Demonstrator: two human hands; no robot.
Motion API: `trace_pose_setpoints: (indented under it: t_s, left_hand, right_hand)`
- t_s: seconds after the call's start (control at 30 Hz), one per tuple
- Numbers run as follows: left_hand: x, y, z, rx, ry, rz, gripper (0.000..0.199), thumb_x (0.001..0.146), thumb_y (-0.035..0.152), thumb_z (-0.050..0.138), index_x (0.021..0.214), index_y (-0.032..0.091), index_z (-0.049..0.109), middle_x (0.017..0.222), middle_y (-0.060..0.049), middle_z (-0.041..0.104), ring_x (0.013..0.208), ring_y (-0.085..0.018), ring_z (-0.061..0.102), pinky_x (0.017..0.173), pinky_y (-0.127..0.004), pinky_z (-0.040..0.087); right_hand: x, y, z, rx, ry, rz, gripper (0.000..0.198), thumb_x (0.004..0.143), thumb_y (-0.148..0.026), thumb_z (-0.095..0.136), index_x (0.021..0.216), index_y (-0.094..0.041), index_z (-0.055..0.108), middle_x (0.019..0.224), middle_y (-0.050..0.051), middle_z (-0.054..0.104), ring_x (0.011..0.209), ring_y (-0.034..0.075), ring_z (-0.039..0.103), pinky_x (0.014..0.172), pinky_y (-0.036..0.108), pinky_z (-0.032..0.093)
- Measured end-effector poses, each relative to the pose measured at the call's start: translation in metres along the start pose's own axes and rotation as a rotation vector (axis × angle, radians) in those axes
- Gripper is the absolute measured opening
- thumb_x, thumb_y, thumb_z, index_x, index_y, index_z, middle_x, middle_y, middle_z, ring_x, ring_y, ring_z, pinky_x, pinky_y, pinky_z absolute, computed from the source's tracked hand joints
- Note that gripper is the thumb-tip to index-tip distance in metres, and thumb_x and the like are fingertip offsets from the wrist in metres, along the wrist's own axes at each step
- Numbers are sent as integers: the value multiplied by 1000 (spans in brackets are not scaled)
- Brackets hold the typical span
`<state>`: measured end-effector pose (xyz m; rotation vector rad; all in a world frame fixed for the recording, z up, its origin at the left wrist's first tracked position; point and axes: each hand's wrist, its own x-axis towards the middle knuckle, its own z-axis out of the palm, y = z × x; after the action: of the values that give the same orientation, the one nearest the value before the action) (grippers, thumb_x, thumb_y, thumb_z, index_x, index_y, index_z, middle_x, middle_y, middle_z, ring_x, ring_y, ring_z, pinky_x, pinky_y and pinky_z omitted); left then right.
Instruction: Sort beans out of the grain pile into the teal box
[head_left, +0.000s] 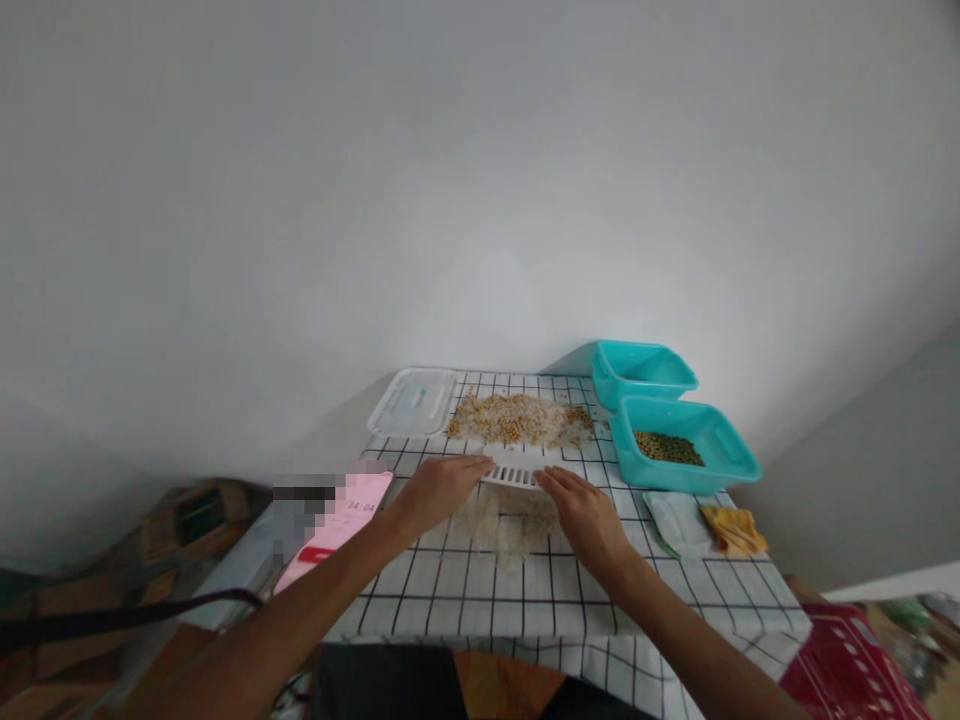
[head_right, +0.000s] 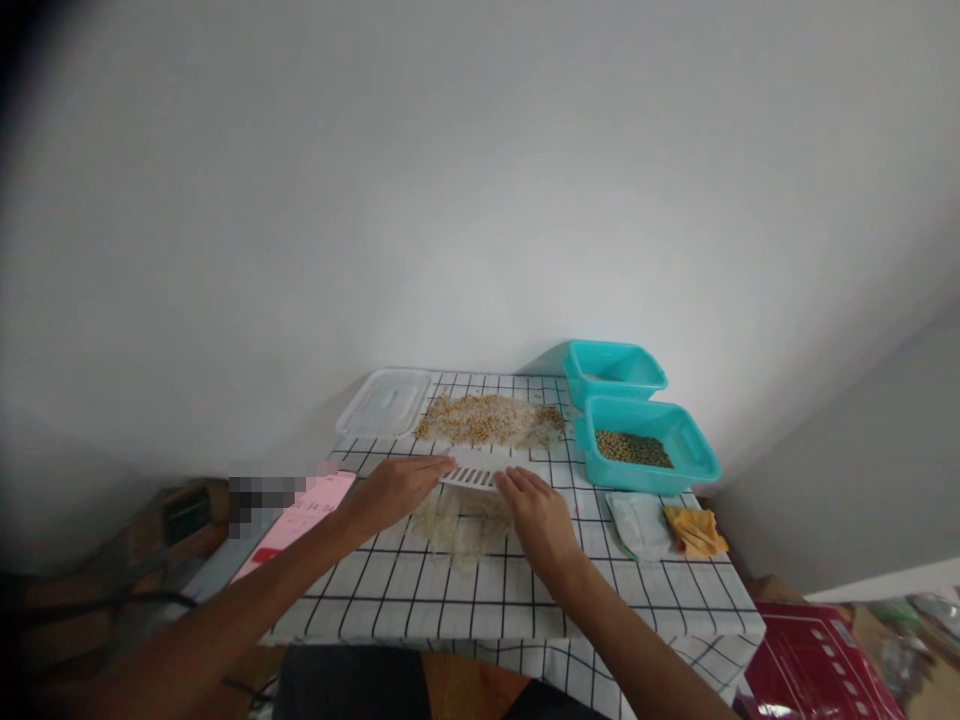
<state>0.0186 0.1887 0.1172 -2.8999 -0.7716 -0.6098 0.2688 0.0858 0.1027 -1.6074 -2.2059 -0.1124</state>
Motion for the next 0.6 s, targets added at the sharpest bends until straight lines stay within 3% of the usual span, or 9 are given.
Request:
trace_pose_setpoints:
  t_s: [0.3, 0.6]
  left_hand:
    - [15, -4, 4, -24, 6, -8, 30, 91, 11, 53, 115, 18, 70, 112, -6, 77, 99, -18, 74, 90, -34, 60]
    - [2, 1, -4, -43, -24, 12, 30, 91, 12, 53, 116, 17, 69, 115, -8, 76, 100, -20, 74, 88, -38, 61]
  right_hand:
    - [12, 19, -7, 14, -31, -4, 43, 92, -6, 46, 130, -21, 59, 129, 7, 66, 115, 21, 64, 98, 35, 53]
    - [4, 9, -16, 33, -83, -18, 42, 93, -8, 46, 130, -22, 60, 129, 7, 66, 114, 21, 65, 94, 36, 55]
